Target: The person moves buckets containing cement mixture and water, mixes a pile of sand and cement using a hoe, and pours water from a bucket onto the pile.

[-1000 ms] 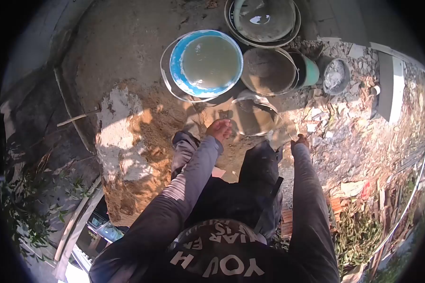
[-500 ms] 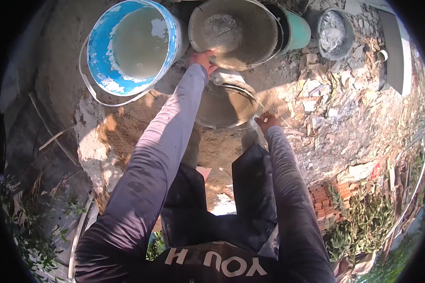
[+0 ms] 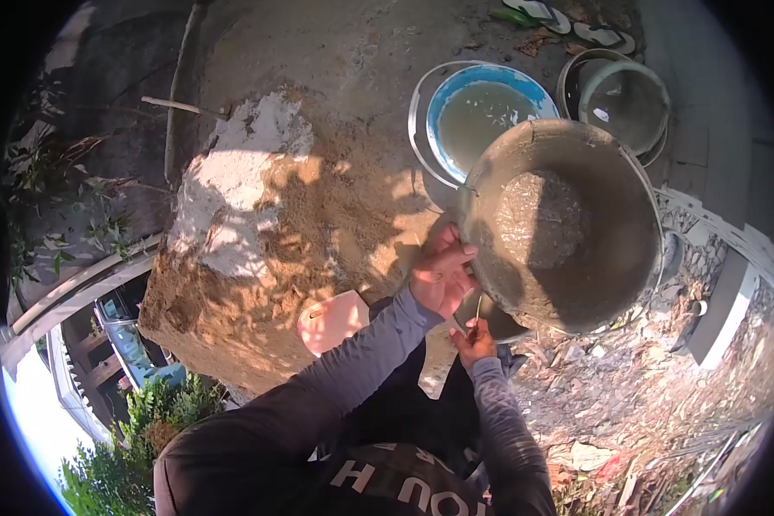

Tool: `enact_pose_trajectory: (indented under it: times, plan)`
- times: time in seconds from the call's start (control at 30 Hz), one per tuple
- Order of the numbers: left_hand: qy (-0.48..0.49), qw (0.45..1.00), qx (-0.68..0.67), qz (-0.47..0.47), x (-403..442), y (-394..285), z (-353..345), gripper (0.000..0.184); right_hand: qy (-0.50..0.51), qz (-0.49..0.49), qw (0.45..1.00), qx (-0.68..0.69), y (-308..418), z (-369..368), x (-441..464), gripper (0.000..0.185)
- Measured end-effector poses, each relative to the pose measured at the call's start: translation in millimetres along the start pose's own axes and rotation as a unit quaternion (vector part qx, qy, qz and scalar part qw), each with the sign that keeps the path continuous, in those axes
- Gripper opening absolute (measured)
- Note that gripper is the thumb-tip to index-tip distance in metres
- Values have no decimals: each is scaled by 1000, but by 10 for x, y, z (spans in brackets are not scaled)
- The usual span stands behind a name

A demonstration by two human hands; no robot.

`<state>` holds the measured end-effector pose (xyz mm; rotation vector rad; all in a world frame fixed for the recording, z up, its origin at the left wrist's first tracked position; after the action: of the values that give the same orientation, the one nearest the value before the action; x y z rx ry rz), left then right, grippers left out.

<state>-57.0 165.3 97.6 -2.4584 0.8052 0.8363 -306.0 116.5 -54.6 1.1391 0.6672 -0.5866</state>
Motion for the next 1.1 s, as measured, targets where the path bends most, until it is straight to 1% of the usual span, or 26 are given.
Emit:
enact_pose_trajectory:
  times: [0.03, 0.1, 0.13, 0.2, 0.23, 0.3, 0.37, 0.43, 0.5, 0.53, 0.57, 0.6, 0.63, 0.67, 0.7, 0.73, 0.8, 0.9, 0.93, 0.97, 1.0, 1.03, 1.1]
  plan:
    - [13, 1000, -18, -11, -202, -372, -49, 29, 16, -7, 999, 48, 13, -113, 20, 38]
    - [36, 997, -36, -57, -594, -1035, -197, 33, 23, 21, 989, -144, 163, -162, -18, 40]
    - [29, 996, -39, -78, -804, -1350, -29, 33, 48, 15, 998, -41, 3, -395, -19, 40]
    - [17, 988, -44, -147, -1171, -1961, 312, 31, 81, 15, 996, -15, 402, -583, -13, 40]
    - [8, 984, -46, -172, -1390, -2269, 399, 30, 83, 22, 992, -90, 1129, -528, -190, 40]
    - [-76, 969, -76, -222, -1830, -2878, 459, 26, 98, 10, 955, -281, 1903, -588, -281, 38]
    - [-145, 945, -105, -274, -2161, -3382, 845, 25, 163, 13, 951, -263, 2307, -836, -336, 40]
    - [-241, 912, -127, -307, -2449, -3912, 1298, 27, 176, 107, 916, -345, 2633, -1145, -275, 37]
    - [-206, 900, -136, -358, -2699, -4478, 1861, 34, 205, 58, 949, -232, 2959, -1243, -153, 36]
    - [-260, 882, -138, -367, -2869, -4707, 1849, 37, 168, 69, 953, -244, 3406, -1149, -129, 33]
    - [-314, 862, -136, -373, -3024, -4911, 1829, 41, 162, 111, 934, -298, 3985, -1040, -185, 31]
    - [-327, 853, -150, -379, -3097, -5091, 1967, 42, 146, 159, 929, -301, 4152, -1067, -51, 32]
    - [-343, 841, -165, -385, -3169, -5216, 2141, 44, 147, 150, 921, -327, 4558, -979, -42, 35]
    - [-343, 837, -148, -400, -3202, -5322, 2250, 46, 142, 163, 925, -313, 4640, -987, 143, 38]
    - [-361, 834, -155, -389, -3199, -5356, 2399, 48, 97, 179, 928, -311, 4711, -954, 364, 40]
    - [-377, 828, -163, -381, -3176, -5396, 2545, 50, 85, 175, 933, -302, 4968, -858, 490, 40]
    - [-375, 831, -183, -368, -2952, -5425, 2716, 58, 41, 164, 952, -256, 5123, -701, 1008, 40]
    - [-336, 851, -214, -341, -2450, -5234, 2733, 75, 14, 132, 954, -270, 5452, -478, 1642, 38]
    - [-315, 848, -236, -356, -2210, -5119, 2650, 80, 3, 130, 960, -248, 5535, -446, 1884, 38]
    - [-287, 845, -257, -370, -1864, -5085, 2542, 86, -15, 132, 965, -224, 5624, -409, 2201, 39]
    - [-221, 873, -263, -345, -1511, -5052, 2723, 88, -27, 119, 972, -199, 5560, -429, 2419, 39]
    - [-308, 830, -276, -373, -1274, -4878, 3028, 86, -18, 123, 976, -177, 5478, -494, 2649, 40]
    - [-378, 786, -340, -352, -656, -4586, 3189, 80, -3, 144, 979, -143, 5448, -605, 3284, 41]
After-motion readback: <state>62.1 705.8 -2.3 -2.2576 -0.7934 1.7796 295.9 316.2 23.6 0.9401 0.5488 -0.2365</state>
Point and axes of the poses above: each hand's wrist, its own x-axis towards the middle knuckle, its own z-axis out of the back of the hand, y = z × x, the point moved 8 cm from there along x, towards the middle knuckle, and after that the axes turned 13 degrees about -x, right-handed, at the moved point
